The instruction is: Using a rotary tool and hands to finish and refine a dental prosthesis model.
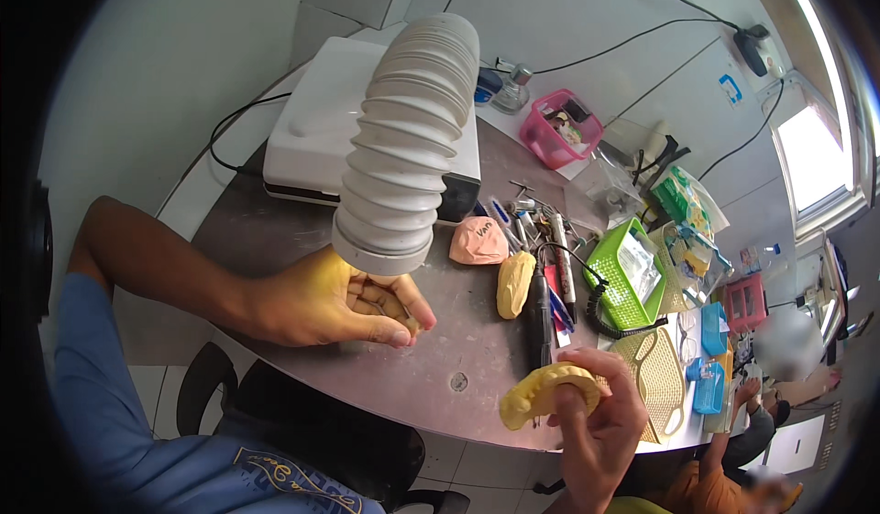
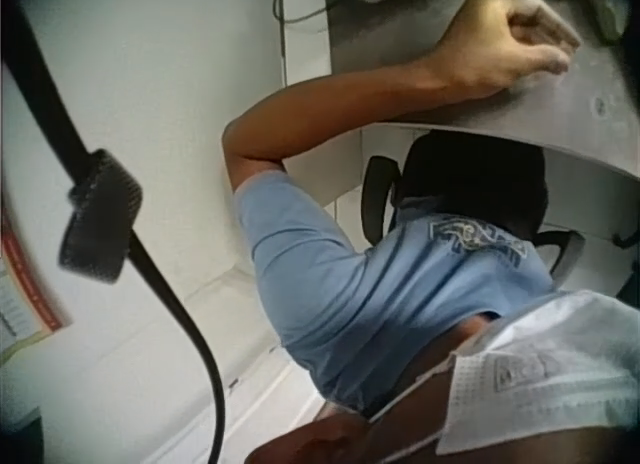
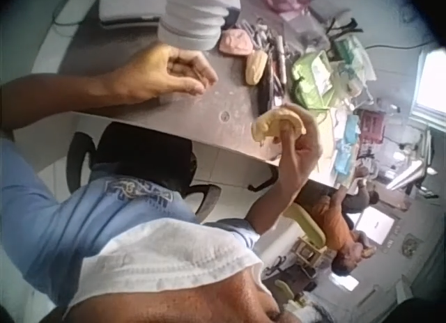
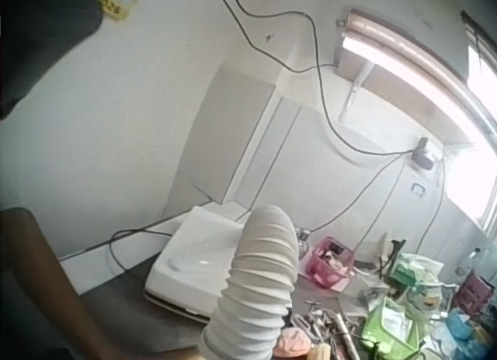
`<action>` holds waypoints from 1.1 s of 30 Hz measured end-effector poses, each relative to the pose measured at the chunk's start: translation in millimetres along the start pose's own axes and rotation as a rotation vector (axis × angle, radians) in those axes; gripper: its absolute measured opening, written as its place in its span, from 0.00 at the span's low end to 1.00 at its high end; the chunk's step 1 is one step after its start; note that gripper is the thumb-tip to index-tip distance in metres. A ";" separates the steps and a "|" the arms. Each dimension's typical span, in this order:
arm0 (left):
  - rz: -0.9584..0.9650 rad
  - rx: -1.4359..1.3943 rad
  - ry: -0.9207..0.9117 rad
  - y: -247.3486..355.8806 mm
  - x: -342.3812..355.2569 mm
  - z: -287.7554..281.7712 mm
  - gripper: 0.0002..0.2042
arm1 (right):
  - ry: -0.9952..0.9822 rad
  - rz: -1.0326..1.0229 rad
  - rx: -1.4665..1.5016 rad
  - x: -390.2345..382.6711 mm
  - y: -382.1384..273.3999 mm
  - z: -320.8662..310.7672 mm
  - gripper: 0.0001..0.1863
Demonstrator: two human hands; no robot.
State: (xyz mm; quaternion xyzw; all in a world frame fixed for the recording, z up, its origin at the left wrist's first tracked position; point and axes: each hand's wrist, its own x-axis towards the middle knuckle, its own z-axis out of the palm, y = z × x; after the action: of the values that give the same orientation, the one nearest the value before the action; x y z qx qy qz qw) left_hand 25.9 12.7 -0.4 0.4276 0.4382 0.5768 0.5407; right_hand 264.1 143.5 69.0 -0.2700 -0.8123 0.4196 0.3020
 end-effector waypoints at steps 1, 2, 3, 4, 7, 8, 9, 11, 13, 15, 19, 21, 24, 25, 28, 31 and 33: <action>0.002 -0.003 0.020 -2.6 -0.2 -1.2 0.12 | -0.039 0.058 0.047 2.6 1.1 14.8 0.10; 0.016 -0.031 0.032 -4.9 -1.3 -2.2 0.13 | -0.073 0.121 0.093 4.6 2.1 28.5 0.10; 0.031 -0.058 0.041 -6.5 -2.8 -3.2 0.14 | -0.098 0.150 0.140 7.1 5.4 39.8 0.11; 0.032 -0.062 0.050 -7.7 -4.5 -4.5 0.14 | -0.122 0.179 0.187 9.7 9.4 49.8 0.11; 0.061 -0.071 0.081 -10.9 -7.2 -5.5 0.14 | -0.129 0.218 0.260 10.1 16.5 68.0 0.12; 0.036 -0.091 0.066 -10.3 -7.6 -4.8 0.13 | -0.116 0.237 0.328 9.4 20.7 71.3 0.13; 0.011 -0.110 0.052 -9.8 -7.4 -4.4 0.12 | -0.095 0.192 0.335 8.8 28.6 75.1 0.13; 0.031 -0.062 0.026 -9.7 -6.3 -5.2 0.11 | -0.120 0.263 0.396 7.0 20.7 78.0 0.13; 0.044 -0.013 0.000 -11.3 -5.9 -6.5 0.11 | -0.176 0.374 0.466 8.2 15.8 80.0 0.16; 0.075 -0.033 0.017 -12.7 -5.2 -5.4 0.09 | -0.204 0.367 0.472 10.2 20.3 81.9 0.17; 0.063 -0.024 0.077 -13.2 -5.3 -6.2 0.09 | -0.245 0.288 0.535 10.2 30.2 85.7 0.27; 0.186 0.042 0.170 -15.8 -2.3 -5.7 0.12 | -0.258 0.226 0.541 8.7 30.1 87.4 0.30; 0.102 0.051 0.190 -13.1 -0.3 -7.5 0.11 | -0.182 0.182 0.471 1.3 25.8 96.2 0.33; 0.101 0.047 0.193 -11.5 0.3 -6.5 0.11 | -0.095 0.094 0.367 -3.1 28.8 100.1 0.36; 0.148 0.081 0.224 -13.2 0.0 -8.0 0.10 | 0.025 0.018 0.237 -11.5 32.7 102.7 0.41; 0.192 0.169 0.236 -15.2 -0.1 -8.9 0.11 | 0.120 -0.184 0.044 -14.0 37.4 103.2 0.38; 0.271 0.149 0.259 -15.6 1.0 -7.5 0.11 | 0.115 -0.315 -0.089 -16.6 39.6 101.8 0.33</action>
State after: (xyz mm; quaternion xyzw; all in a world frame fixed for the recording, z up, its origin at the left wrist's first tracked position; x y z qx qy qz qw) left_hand 22.5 13.9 -17.4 0.4437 0.4840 0.6605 0.3640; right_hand 209.6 99.2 -16.2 -0.1760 -0.8437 0.3147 0.3977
